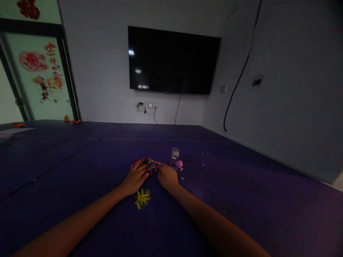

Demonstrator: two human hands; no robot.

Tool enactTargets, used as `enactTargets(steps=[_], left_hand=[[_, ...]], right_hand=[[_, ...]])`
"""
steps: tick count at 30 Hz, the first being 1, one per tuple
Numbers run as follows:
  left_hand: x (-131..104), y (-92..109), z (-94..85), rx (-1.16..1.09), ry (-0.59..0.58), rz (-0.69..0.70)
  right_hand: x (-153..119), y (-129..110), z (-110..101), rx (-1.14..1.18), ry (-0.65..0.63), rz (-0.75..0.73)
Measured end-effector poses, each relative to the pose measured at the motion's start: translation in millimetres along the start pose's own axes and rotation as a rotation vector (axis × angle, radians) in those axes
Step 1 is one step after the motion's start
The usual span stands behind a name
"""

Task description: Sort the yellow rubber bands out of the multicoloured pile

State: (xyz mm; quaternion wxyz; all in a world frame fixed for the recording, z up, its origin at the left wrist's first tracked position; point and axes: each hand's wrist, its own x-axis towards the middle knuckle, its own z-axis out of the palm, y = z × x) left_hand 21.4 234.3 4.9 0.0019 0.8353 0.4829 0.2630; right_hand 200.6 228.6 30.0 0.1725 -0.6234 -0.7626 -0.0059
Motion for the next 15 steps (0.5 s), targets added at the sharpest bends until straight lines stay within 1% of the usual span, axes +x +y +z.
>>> enactTargets(steps=[3, 10, 15], left_hand=[[-1.3, 0.3, 0.5, 0.01, -0.032, -0.008], [-2.2, -0.7, 0.7, -0.053, -0.048, 0.021], [-0.8, -1.4, 1.2, -0.048, -0.057, 0.021]], right_hand=[[0.4, 0.8, 1.3, 0.005, -0.002, -0.008], [0.3, 1.3, -0.1, 0.004, 0.006, -0.04], [0.3, 1.3, -0.6, -0.011, -0.008, -0.024]])
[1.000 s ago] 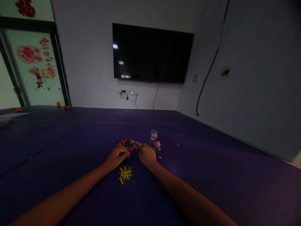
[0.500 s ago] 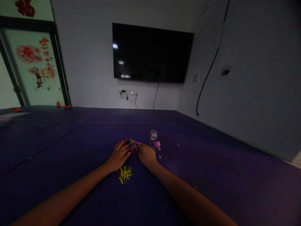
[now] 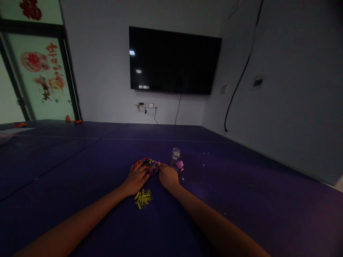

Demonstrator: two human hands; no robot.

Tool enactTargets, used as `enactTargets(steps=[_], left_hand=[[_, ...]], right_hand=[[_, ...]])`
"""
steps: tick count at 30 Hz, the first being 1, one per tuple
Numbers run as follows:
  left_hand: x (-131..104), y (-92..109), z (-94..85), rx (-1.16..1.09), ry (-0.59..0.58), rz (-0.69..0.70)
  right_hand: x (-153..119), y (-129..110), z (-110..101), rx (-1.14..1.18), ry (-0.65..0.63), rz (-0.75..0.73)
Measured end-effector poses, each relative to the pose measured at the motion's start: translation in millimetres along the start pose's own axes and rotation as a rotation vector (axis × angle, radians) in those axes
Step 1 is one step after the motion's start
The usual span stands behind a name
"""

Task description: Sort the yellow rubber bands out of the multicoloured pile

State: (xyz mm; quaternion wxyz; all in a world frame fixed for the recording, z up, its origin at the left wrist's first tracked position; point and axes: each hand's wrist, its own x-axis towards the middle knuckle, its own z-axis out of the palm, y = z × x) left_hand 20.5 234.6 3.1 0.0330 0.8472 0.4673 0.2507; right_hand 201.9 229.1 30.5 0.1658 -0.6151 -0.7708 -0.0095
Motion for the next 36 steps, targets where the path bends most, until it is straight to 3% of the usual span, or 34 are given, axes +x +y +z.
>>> enactTargets(steps=[5, 16, 22, 29, 36], left_hand=[[1, 1, -1.0, -0.013, 0.058, 0.01], [-1, 5, -12.1, -0.2, 0.337, -0.004], [-2, 8, -16.1, -0.293, 0.369, -0.065], [-3, 14, -19.9, -0.339, 0.368, -0.125], [-3, 11, -17.8, -0.347, 0.364, -0.1]], right_hand=[[0, 0, 0, 0.027, 0.024, -0.005], [-3, -2, -1, 0.117, 0.112, -0.163], [-4, -2, -2, 0.129, 0.111, -0.255], [-4, 1, -1, 0.127, 0.144, -0.122], [-6, -5, -4, 0.033, 0.082, -0.16]])
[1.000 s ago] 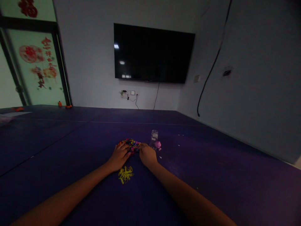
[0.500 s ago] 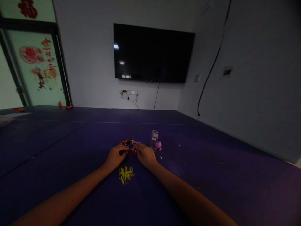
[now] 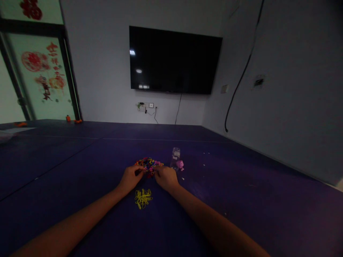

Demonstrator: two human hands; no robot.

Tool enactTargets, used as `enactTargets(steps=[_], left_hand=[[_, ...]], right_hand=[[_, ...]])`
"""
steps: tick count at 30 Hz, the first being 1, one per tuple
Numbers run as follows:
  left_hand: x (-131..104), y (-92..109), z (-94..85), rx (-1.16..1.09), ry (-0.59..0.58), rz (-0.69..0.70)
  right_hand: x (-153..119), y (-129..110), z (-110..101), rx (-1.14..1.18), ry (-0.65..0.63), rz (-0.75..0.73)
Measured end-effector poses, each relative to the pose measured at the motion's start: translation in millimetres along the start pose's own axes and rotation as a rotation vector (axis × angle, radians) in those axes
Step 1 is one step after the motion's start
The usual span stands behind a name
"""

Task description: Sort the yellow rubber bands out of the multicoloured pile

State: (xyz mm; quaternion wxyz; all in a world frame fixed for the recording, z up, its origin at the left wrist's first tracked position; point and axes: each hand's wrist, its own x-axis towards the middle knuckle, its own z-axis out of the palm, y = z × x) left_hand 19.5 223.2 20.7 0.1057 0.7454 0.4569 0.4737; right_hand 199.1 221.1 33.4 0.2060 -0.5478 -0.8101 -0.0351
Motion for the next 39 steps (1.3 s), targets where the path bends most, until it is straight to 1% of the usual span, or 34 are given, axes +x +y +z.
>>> enactTargets(steps=[5, 8, 13, 23, 33, 39], left_hand=[[0.1, -0.4, -0.7, 0.01, -0.015, -0.004], [0.2, -1.2, -0.2, 0.022, -0.01, 0.005], [0.4, -3.3, 0.8, 0.019, -0.013, 0.016], [0.9, -0.1, 1.3, -0.069, -0.065, -0.022], [-0.1, 1.2, 1.9, -0.045, -0.092, -0.034], [-0.2, 4.1, 0.6, -0.038, -0.158, 0.0]], right_hand=[[0.8, -1.9, -2.3, -0.04, -0.087, -0.022], [1.5, -1.7, -2.5, -0.039, -0.11, -0.026], [2.5, 0.0, -0.6, -0.052, -0.109, -0.04], [2.3, 0.8, 0.4, -0.047, -0.11, -0.1], [4.3, 0.4, 1.6, -0.097, -0.123, -0.06], [2.4, -1.1, -0.4, -0.095, -0.085, -0.056]])
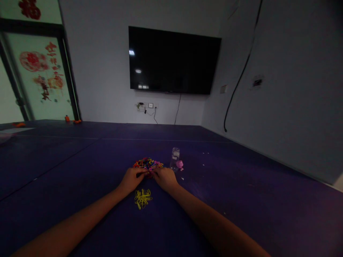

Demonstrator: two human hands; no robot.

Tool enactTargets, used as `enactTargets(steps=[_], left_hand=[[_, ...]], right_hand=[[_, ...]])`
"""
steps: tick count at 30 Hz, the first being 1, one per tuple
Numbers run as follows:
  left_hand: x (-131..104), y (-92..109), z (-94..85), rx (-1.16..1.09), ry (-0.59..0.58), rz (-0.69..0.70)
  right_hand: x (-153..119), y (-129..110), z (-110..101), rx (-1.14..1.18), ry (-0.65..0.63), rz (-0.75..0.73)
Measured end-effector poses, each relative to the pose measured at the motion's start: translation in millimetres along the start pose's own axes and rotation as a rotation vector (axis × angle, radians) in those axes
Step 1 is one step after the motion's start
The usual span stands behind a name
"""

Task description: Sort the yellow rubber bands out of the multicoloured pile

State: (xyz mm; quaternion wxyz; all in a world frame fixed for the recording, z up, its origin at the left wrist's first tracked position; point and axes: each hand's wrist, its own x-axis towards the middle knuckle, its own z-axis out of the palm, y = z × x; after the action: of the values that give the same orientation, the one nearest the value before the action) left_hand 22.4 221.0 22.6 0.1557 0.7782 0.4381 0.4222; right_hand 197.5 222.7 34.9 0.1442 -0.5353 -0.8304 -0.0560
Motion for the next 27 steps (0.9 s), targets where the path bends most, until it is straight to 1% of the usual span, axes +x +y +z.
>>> enactTargets(steps=[3, 7, 10, 13, 18, 20, 23, 27], left_hand=[[0.1, 2.2, -0.8, -0.005, -0.014, 0.003], [0.1, 3.6, -1.0, 0.01, -0.002, 0.02], [0.1, 3.7, -0.9, 0.038, 0.022, 0.054], [0.0, 3.8, -0.8, 0.054, 0.018, 0.079], [-1.0, 4.2, 0.2, 0.086, -0.094, 0.135], [-1.5, 4.0, 0.7, 0.11, -0.116, 0.147], [-1.6, 2.9, 0.9, 0.153, -0.105, 0.117], [-1.2, 0.2, 0.2, 0.229, -0.024, 0.019]], right_hand=[[-0.2, 1.5, 1.1, 0.002, 0.04, 0.043], [-0.2, 5.1, 2.6, 0.031, 0.107, 0.194], [-0.2, 6.4, 3.1, 0.055, 0.128, 0.252], [-0.1, 5.5, 2.9, 0.052, 0.119, 0.224], [0.3, 4.1, 2.2, 0.045, 0.083, 0.125], [-0.1, 3.8, 1.9, 0.056, 0.085, 0.103], [-1.9, 2.1, 1.0, 0.064, 0.092, 0.08], [-5.4, -1.4, -0.4, 0.079, 0.079, 0.02]])
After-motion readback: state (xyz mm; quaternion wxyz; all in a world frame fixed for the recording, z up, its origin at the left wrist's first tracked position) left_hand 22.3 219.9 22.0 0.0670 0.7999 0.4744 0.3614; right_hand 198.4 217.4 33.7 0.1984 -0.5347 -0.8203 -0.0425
